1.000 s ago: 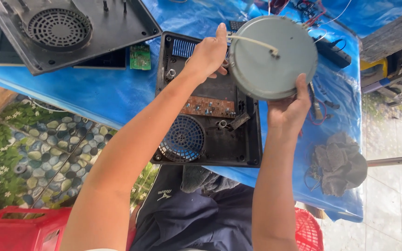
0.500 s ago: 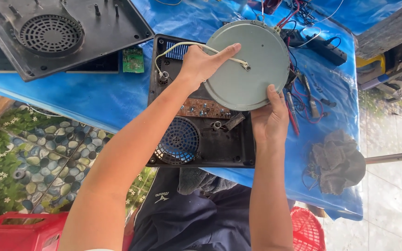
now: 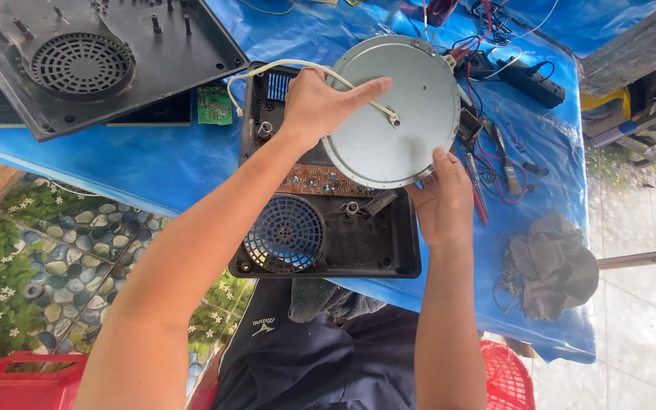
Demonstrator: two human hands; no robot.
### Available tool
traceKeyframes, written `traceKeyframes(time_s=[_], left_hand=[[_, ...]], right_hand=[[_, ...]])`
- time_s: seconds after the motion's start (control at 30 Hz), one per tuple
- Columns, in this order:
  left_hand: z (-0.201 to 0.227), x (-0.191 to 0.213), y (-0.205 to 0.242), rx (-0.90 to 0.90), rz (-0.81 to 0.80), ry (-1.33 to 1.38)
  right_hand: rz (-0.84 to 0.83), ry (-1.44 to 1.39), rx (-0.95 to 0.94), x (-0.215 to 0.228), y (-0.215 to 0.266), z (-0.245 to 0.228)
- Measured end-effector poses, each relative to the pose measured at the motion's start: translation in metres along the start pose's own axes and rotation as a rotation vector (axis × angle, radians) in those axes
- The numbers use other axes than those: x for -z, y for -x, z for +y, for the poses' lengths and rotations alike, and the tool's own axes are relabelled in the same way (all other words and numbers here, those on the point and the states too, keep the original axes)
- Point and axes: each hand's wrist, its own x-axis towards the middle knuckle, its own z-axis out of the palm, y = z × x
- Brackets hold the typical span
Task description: The person places a circular heating element into a black plastic housing and secures it using a screwdriver. They then connect wires to the element and adjust the internal components within the housing.
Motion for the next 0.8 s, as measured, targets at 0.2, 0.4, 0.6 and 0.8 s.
traceKeyframes(time_s=[0.2, 0.4, 0.6, 0.8], left_hand=[[-0.001, -0.013, 0.020, -0.239, 0.136, -0.064], [0.013, -0.015, 0.038, -0.438, 0.178, -0.014], [0.016, -0.010, 0.039, -0.342, 0.169, 0.014], [0.010, 0.000, 0.016, -0.620, 0.051, 0.139]], right_hand=[[0.175, 0.443, 0.062, -0.032, 0.012, -0.014], [0.281, 0.473, 0.160, -0.034, 0.005, -0.012], [0.336, 0.612, 0.367, -0.032, 0.005, -0.009], [0.298, 0.602, 0.462, -0.036, 0.005, -0.024]])
